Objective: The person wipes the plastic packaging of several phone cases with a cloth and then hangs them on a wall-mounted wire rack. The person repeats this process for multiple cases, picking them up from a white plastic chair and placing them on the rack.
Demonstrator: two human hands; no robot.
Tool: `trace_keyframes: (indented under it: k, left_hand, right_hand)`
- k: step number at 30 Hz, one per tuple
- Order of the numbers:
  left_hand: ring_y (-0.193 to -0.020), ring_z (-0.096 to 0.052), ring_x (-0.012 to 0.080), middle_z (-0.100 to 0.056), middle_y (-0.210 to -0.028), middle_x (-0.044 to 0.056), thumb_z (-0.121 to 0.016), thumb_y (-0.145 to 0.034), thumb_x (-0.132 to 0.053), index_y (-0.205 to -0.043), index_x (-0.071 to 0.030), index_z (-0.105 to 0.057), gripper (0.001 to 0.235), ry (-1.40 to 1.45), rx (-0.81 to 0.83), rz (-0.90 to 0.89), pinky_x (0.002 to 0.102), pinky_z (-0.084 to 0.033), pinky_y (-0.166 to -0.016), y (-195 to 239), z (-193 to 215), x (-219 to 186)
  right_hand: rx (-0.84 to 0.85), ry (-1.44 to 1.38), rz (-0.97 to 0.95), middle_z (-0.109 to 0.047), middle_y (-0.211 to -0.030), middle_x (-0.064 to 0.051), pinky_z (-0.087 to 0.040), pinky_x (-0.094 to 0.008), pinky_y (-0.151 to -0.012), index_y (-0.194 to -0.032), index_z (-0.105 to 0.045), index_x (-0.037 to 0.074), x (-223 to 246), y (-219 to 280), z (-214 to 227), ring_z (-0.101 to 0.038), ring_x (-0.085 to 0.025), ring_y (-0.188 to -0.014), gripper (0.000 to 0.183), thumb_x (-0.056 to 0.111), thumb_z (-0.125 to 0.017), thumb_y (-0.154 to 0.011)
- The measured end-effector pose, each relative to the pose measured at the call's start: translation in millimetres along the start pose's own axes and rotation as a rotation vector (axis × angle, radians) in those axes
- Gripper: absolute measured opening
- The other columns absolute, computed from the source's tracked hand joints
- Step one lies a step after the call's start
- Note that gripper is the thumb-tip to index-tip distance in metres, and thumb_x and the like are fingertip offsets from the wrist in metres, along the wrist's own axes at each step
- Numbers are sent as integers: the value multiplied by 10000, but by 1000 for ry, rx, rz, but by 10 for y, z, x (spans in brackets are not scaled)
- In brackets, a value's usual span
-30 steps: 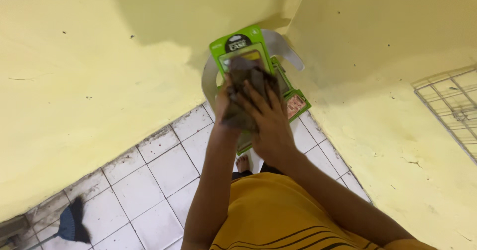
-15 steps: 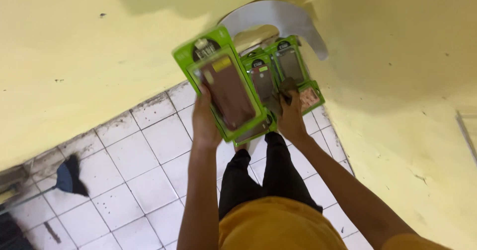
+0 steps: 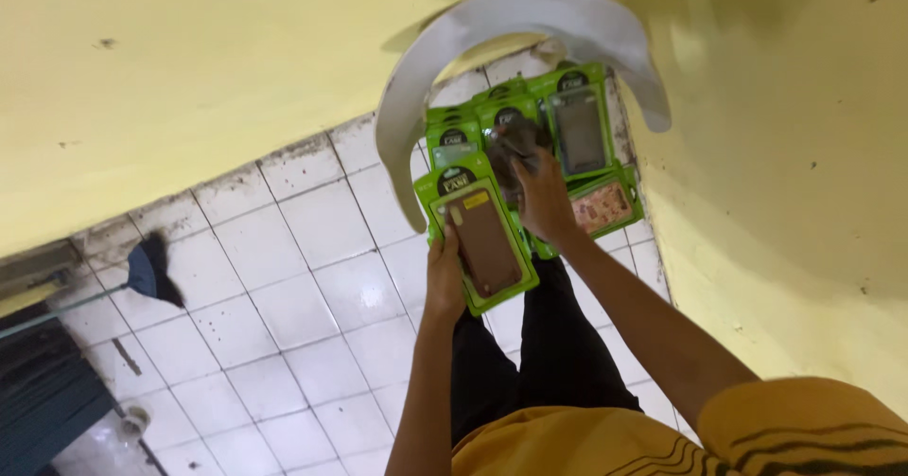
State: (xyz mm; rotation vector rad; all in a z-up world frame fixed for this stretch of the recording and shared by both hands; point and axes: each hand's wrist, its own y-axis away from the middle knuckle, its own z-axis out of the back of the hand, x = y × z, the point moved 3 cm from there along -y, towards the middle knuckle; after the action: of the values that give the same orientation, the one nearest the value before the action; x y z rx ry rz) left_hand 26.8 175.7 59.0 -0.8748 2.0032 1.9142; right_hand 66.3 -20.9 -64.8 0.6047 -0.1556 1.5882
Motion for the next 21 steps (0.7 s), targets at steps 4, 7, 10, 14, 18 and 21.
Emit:
trace_keyframes:
  k: [4, 7, 10, 14, 18, 21]
  left_hand:
    - [-1282, -570, 259, -579, -1402, 142, -426, -1049, -409, -1496, -45, -444, 577, -16, 86, -30, 393, -505, -1061, 163, -160, -3]
    - [-1285, -572, 253, -594, -1407, 138, -443, -1053, -402, -1493, -29, -456, 576, -66, 194, -72, 372, -500, -1060, 244, -308, -62]
    - [-1292, -572, 248, -594, -1426, 146, -446, -1068, -403, -1505, -30, -434, 574, -184, 318, -115, 351, -486, -1064, 384, -443, -18]
    - [-1226, -588, 257, -610, -1391, 192, -450, -1078, -389, -1481, 10, -488, 569, -314, 571, -205, 360, -500, -1026, 677, -688, 44]
    - [-1208, -616, 191, -637, -1362, 118, -430, -1091, -428, -1451, -12, -503, 554, -592, 711, -261, 314, -496, -1017, 1189, -834, 380]
    - [-1097, -616, 184, -678, -1249, 139, -468, -1074, -425, -1382, 23, -584, 556, -490, 958, -285, 327, -515, -960, 1761, -977, 745]
  right_hand:
    - [-134, -414, -217, -441, -1388, -267, -418, -497, -1137, -1363, -624, 60, -122, 485, 295, -468, -411, -1325, 422, 168, -687, -960]
    - [-73, -868, -408, -624, -1248, -160, -547, -390, -1014, -1263, -675, 41, -179, 894, 603, -647, -267, -1189, 362, 285, -583, -1012]
    - [-62, -1218, -426, -719, -1214, -126, -549, -344, -983, -1299, -652, 20, -24, 1495, 945, -686, -219, -1130, 422, 339, -519, -1055]
    - [-207, -1319, -459, -709, -1191, -104, -568, -372, -937, -1323, -614, 23, 420, 2340, 1331, -675, -197, -1082, 408, 265, -566, -998]
    - [-441, -1245, -486, -734, -1096, -120, -590, -371, -850, -1300, -616, -13, 763, 3264, 1407, -689, -204, -980, 373, 143, -650, -962]
    - [-579, -1294, -615, -745, -1003, -128, -622, -374, -709, -1260, -618, -34, 1080, 4116, 1271, -724, -223, -857, 349, 82, -667, -934]
